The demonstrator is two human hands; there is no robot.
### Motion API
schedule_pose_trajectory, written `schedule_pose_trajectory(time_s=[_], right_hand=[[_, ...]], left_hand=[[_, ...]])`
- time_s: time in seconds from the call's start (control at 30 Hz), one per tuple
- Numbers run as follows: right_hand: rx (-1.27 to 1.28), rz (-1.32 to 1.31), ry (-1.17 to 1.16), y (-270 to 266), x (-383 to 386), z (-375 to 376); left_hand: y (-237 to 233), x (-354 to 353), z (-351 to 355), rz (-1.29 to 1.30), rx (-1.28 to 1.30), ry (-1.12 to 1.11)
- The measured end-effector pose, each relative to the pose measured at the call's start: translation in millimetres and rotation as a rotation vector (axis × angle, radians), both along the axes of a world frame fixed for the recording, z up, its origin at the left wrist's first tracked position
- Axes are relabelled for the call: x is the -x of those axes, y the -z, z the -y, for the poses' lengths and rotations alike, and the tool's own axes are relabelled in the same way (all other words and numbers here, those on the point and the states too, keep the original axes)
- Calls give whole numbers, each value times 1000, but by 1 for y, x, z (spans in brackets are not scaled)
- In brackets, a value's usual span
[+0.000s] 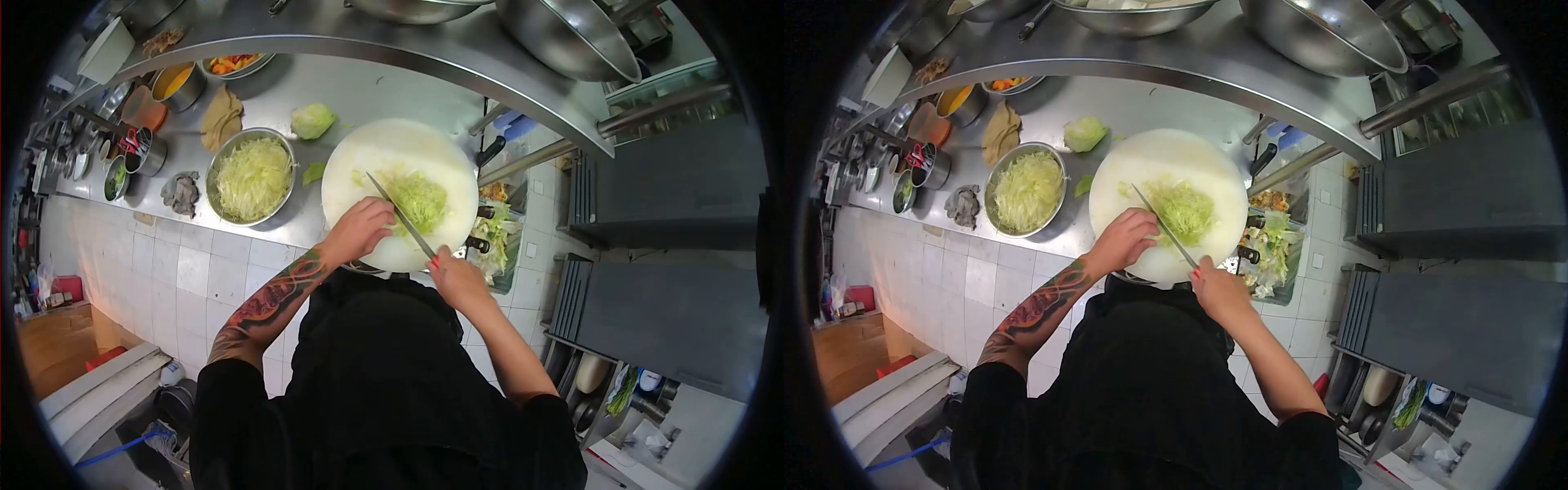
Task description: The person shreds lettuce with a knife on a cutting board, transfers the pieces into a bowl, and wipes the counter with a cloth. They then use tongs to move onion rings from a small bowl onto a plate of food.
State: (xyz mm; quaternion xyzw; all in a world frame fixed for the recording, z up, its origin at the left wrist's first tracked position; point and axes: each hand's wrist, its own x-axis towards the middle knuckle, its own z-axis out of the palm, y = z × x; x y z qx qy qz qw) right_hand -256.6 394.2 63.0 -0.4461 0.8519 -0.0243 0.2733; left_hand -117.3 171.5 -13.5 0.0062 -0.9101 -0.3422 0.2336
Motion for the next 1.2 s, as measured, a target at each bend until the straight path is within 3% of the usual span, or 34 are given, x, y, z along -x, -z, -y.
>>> schedule_pose_trajectory(time_s=[0.07, 0.23, 0.4, 0.57, 0.77, 0.9, 1.03, 1.13, 1.2], right_hand=[[79, 13, 5, 35, 1, 12], [40, -31, -45, -30, 6, 3], [111, 26, 0, 24, 5, 17], [18, -13, -19, -29, 4, 6], [78, -3, -19, 28, 7, 24], [-9, 4, -29, -24, 0, 0], [82, 27, -34, 33, 4, 27], [25, 20, -41, -20, 5, 17], [11, 24, -25, -13, 0, 7]], left_hand=[[-3, 1, -1, -5, -2, 1], [2, 1, 2, 5, -20, 10], [3, 0, -2, -9, -21, -7], [6, 2, 0, -17, -39, -29], [8, -1, 1, -38, -43, -46], [9, 0, -1, -44, -59, -34], [8, -1, -2, -42, -62, -44], [6, -2, -1, -26, -50, -38], [12, -1, -1, -47, -53, -50]])
